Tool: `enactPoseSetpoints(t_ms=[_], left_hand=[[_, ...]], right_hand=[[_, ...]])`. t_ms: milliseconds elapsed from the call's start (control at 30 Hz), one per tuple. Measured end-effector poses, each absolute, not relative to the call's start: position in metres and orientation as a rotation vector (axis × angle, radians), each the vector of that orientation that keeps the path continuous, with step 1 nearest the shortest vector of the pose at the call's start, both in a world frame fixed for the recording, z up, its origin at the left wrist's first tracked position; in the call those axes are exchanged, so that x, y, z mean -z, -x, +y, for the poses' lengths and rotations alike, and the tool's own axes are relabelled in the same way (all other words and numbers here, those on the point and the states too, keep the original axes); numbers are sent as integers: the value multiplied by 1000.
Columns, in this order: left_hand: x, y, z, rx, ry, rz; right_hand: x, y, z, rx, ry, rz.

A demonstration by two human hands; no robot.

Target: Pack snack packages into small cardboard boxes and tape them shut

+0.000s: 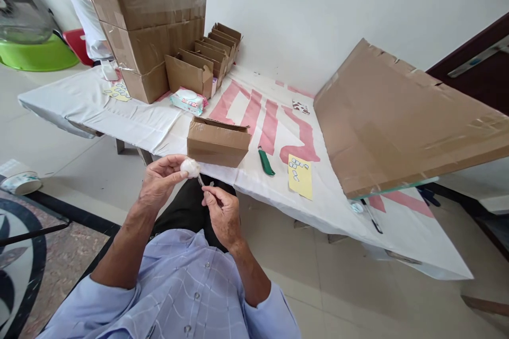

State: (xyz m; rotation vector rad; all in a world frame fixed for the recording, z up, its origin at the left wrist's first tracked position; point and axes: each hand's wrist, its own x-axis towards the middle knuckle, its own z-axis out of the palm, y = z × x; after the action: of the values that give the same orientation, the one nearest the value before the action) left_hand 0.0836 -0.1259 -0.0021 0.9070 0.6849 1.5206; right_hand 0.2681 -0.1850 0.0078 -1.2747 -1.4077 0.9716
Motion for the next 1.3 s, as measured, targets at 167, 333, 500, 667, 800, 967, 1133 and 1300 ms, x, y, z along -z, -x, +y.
enactPoseSetpoints(t_ms=[167, 333, 500, 667, 800, 967, 1133, 1300], left_hand=[[4, -74, -121, -1627, -1119, 858], [-5, -73, -126, -1637, -1708, 971], [-7, -82, -140, -1445, -2021, 875], [-3, -86, -153, -1211, -2081, 758], [-3, -84, -157, -1150, -1991, 828], [-7, -81, -156, -1069, -2059, 661], [-6, -80, -154, -1079, -1981, 588], [4, -85, -157, -1083, -1593, 583]], right_hand=[[-10, -271, -202, -1038, 1293, -1435], [-30, -274, -206, -1201, 1300, -1383], [-48, -281, -189, -1391, 1250, -1288], [-46, -293, -169, -1618, 1221, -1125], [-36, -299, -161, -1781, 1187, -993], [-28, -305, -156, -1957, 1100, -896], [-25, -313, -150, -2057, 1016, -937], [-29, -319, -146, -2081, 968, -1021]])
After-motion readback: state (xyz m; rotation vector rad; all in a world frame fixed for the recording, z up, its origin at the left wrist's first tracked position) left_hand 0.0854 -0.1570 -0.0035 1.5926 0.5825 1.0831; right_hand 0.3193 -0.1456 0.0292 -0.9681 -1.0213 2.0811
